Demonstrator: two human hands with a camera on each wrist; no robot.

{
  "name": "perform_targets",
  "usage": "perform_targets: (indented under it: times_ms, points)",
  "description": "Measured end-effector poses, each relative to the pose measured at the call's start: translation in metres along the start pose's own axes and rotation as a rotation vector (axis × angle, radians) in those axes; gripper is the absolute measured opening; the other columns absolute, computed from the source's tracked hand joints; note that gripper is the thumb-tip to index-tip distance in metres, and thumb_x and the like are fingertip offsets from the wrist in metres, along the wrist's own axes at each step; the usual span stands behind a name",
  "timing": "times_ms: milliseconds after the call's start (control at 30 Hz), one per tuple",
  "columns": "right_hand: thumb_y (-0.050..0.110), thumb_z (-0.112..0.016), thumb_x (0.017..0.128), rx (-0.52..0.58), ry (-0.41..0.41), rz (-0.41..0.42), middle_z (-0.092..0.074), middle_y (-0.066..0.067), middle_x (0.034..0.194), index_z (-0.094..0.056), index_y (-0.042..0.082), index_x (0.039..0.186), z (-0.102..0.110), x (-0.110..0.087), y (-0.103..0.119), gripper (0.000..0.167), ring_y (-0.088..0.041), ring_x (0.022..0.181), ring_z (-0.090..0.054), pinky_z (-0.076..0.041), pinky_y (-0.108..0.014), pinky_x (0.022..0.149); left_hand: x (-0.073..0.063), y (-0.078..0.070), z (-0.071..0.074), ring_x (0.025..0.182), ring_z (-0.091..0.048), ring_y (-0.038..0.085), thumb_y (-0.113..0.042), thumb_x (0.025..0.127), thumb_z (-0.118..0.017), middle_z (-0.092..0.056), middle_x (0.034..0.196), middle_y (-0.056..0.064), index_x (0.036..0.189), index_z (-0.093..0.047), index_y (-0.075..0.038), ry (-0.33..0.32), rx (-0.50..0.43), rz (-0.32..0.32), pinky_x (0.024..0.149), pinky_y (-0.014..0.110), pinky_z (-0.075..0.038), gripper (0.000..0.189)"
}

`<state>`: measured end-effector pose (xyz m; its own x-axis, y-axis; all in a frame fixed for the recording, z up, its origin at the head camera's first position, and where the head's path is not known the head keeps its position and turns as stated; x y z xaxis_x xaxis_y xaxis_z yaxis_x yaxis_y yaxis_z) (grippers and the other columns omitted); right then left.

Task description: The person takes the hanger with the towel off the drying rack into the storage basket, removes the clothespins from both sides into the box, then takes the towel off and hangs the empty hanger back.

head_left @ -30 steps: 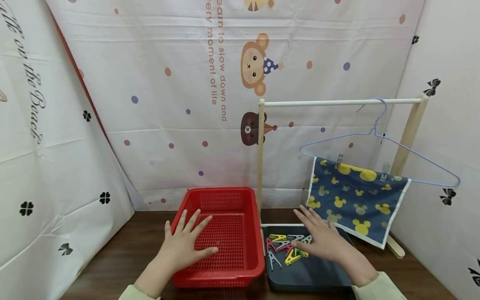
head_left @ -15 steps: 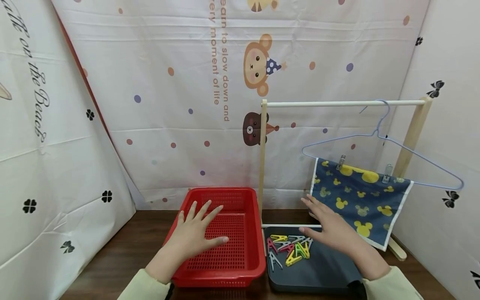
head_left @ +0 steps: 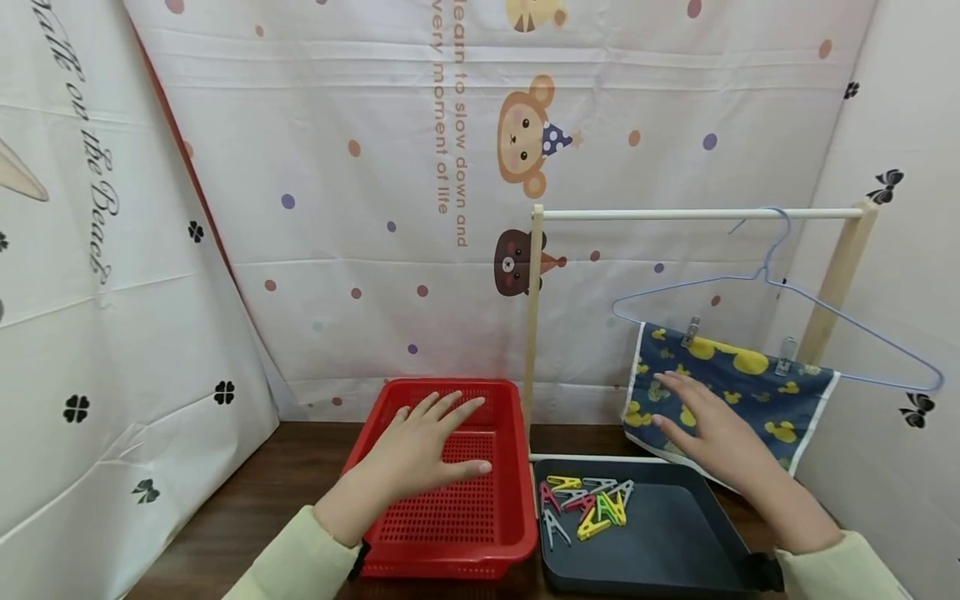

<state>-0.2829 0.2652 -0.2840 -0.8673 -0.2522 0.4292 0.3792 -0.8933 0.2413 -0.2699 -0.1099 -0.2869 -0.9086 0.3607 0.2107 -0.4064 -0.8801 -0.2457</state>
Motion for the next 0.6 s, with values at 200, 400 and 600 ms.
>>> perform_targets:
  times_ms: [200,400,600]
  points:
    - [0.033,-0.065,0.101,-0.013,-0.018,0.003,-0.038,-0.037,0.155,-0.040,-0.003,0.152,0.016,0.002,-0.011,0.067,-0.059,0.136,-0.041,-0.039,-0.076,0.105,0.011,-0.018,0.016,0.155,-0.034,0.037,-0.059,0.086,-0.072,-0.040,0.165,0.007,0.159,-0.037,-0.033,0.009,0.030,-0.062,0.122,0.068,-0.030,0.085]
    - [0.032,-0.066,0.100,-0.045,-0.065,0.025,-0.040,-0.038,0.152,-0.041,-0.005,0.150,0.031,0.007,-0.018,0.067,-0.061,0.134,-0.041,-0.038,-0.077,0.104,0.027,-0.041,0.032,0.154,-0.035,0.032,-0.065,0.087,-0.067,-0.039,0.166,0.004,0.159,-0.035,-0.036,-0.004,0.085,-0.147,0.121,0.067,-0.031,0.083]
    - [0.032,-0.063,0.102,-0.096,-0.148,0.028,-0.043,-0.040,0.148,-0.043,-0.008,0.148,0.052,0.015,-0.025,0.064,-0.062,0.130,-0.042,-0.037,-0.077,0.101,0.048,-0.066,0.046,0.156,-0.033,0.029,-0.065,0.090,-0.064,-0.036,0.167,0.003,0.160,-0.032,-0.035,-0.003,0.100,-0.193,0.123,0.065,-0.030,0.083]
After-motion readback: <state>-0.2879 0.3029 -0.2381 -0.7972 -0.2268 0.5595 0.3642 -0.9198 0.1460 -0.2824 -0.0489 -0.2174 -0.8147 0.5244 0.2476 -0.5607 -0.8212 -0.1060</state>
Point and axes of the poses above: each hand's wrist, its own x-axis towards the middle knuckle, its own z-axis out of the back of the hand, y = z × x, the point moved 2 cm from there along x, towards the middle knuckle
